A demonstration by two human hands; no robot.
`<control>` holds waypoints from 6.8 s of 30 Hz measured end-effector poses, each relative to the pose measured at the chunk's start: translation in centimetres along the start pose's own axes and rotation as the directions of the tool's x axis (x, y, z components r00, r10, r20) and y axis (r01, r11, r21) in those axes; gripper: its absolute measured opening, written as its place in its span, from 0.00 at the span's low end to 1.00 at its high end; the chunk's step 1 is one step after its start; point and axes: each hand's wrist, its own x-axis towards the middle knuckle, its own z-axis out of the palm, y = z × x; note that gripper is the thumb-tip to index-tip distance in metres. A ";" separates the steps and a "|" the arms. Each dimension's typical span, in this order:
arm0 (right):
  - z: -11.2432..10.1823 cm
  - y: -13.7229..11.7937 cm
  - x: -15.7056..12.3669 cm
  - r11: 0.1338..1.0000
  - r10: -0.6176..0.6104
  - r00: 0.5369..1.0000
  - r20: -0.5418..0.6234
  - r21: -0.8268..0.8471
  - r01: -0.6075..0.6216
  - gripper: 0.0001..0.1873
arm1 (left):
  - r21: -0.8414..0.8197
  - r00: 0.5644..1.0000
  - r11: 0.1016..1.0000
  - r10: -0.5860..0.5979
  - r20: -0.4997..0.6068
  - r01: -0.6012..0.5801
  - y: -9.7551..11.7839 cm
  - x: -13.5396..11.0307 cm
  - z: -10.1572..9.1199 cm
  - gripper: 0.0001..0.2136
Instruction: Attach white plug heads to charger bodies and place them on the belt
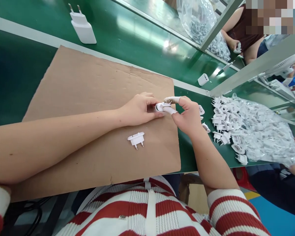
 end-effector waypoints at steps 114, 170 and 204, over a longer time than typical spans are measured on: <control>1.1 -0.6 0.8 0.928 0.077 0.995 0.065 -0.369 -0.047 0.19 | -0.114 0.994 0.991 -0.080 -0.071 0.072 -0.4 0.3 1.0 0.23; -4.3 0.1 -1.3 0.968 0.246 0.809 0.534 -0.170 -0.182 0.24 | 0.098 0.993 0.993 -0.050 -0.104 0.060 -2.2 0.5 -0.9 0.21; -0.2 0.5 0.7 0.946 0.213 0.977 -0.004 0.252 -0.205 0.17 | 0.497 0.898 0.866 0.183 -0.400 0.045 -1.2 -1.7 -3.2 0.39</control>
